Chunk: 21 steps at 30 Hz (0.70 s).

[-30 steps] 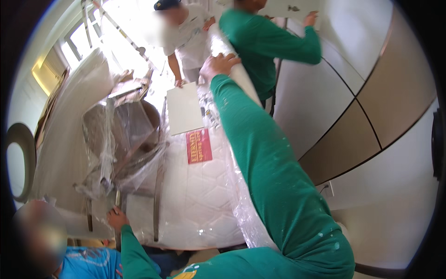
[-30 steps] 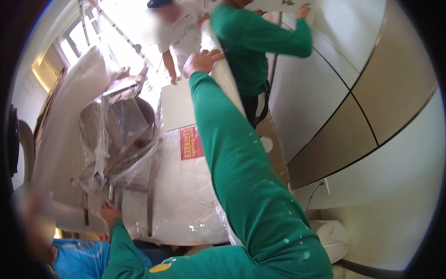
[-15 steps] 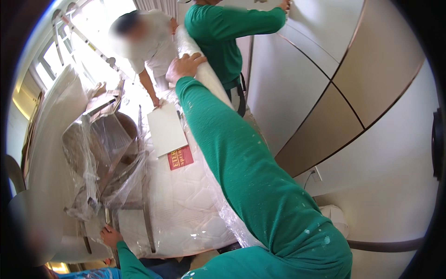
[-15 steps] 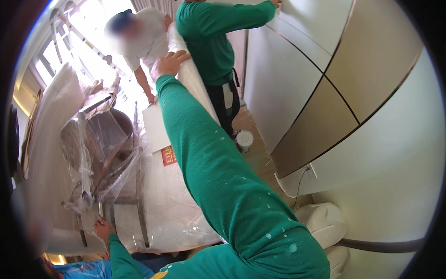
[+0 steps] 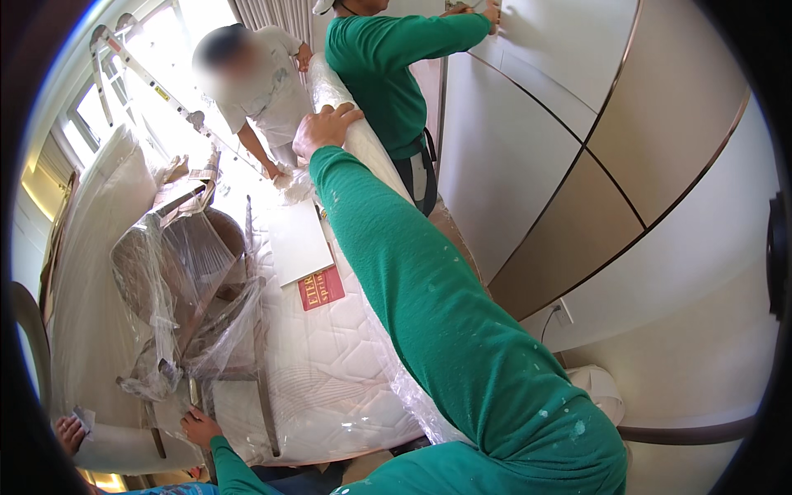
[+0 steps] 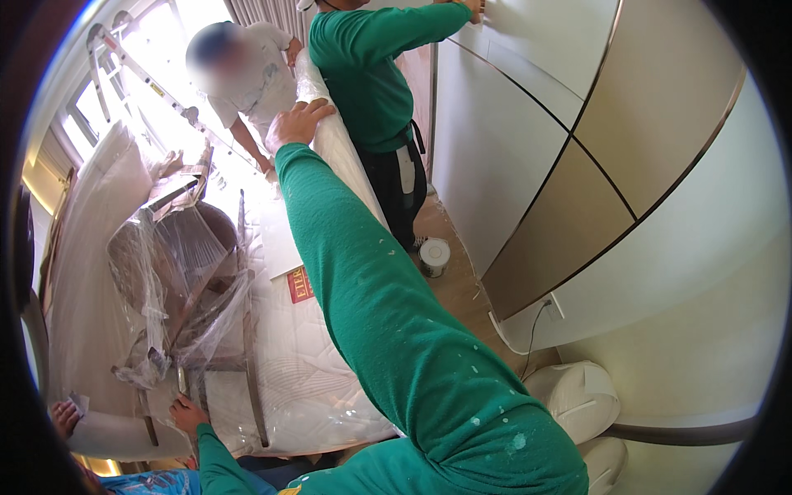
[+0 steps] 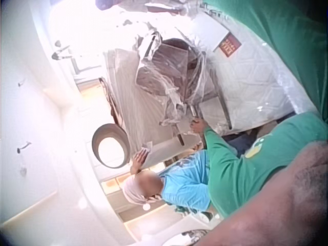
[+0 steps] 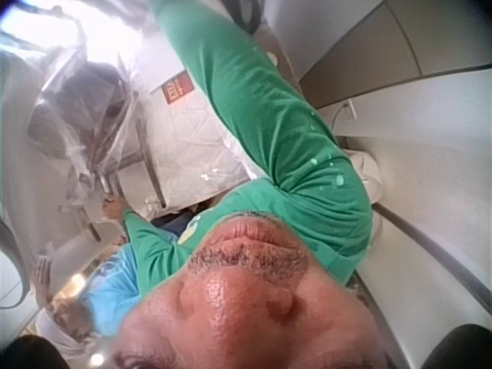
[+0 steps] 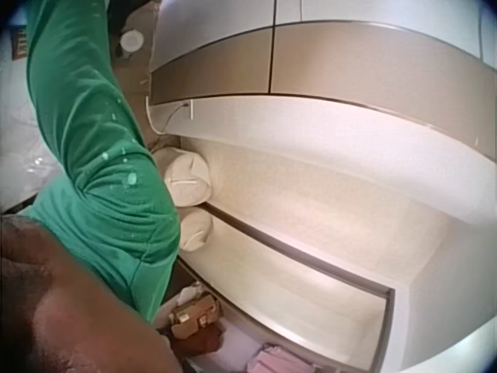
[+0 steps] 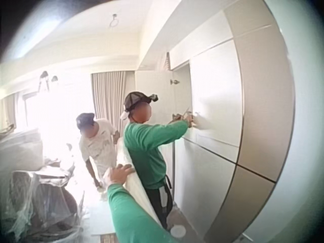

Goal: The person applies masking tape to the edge of a white rectangular panel, presses the tape down by hand along the side, and then uses a sanding block to smooth or trim the taped edge.

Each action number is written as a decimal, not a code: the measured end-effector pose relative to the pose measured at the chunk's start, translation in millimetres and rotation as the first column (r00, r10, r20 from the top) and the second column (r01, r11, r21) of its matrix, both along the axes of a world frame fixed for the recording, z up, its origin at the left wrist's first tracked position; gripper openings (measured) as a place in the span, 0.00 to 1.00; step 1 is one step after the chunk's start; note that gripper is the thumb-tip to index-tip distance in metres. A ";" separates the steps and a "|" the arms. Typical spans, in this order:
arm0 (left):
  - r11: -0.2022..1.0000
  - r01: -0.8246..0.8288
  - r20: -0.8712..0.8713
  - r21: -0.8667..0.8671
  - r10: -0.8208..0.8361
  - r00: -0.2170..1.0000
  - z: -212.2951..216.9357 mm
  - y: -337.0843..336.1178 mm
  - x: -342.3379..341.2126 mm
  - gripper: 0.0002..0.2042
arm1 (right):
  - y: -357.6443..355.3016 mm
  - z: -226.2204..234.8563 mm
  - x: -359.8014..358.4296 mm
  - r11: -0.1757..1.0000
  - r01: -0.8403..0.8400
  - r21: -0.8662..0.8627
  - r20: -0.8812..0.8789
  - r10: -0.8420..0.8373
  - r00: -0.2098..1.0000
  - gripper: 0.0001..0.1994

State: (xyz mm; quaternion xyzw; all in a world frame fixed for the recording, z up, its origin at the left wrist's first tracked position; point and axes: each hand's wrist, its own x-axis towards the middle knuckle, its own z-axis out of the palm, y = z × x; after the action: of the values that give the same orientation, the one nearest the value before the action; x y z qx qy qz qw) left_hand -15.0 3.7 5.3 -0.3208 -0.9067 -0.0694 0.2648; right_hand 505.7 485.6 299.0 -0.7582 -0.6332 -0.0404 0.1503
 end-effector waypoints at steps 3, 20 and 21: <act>0.998 0.044 -0.033 0.046 -0.043 0.999 -1.0 -6.6 -8.0 0.26 | 1.9 -1.7 -6.4 1.000 0.002 0.020 0.000 -0.002 1.000 0.26; 0.998 0.020 -0.021 0.053 -0.019 1.000 4.1 -8.3 4.1 0.25 | 8.5 -17.9 -3.6 0.999 -0.045 0.026 0.042 0.044 0.998 0.31; 0.998 0.026 -0.015 0.060 -0.025 1.000 5.9 -6.4 4.9 0.25 | 9.6 -18.6 -2.9 0.998 -0.044 0.036 0.042 0.042 0.998 0.31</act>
State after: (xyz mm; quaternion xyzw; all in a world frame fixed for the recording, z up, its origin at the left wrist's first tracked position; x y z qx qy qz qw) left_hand -10.0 -2.7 11.2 -0.3249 -0.8981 -0.0977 0.2799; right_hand 502.7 495.2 280.4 -0.7405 -0.6515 -0.0645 0.1518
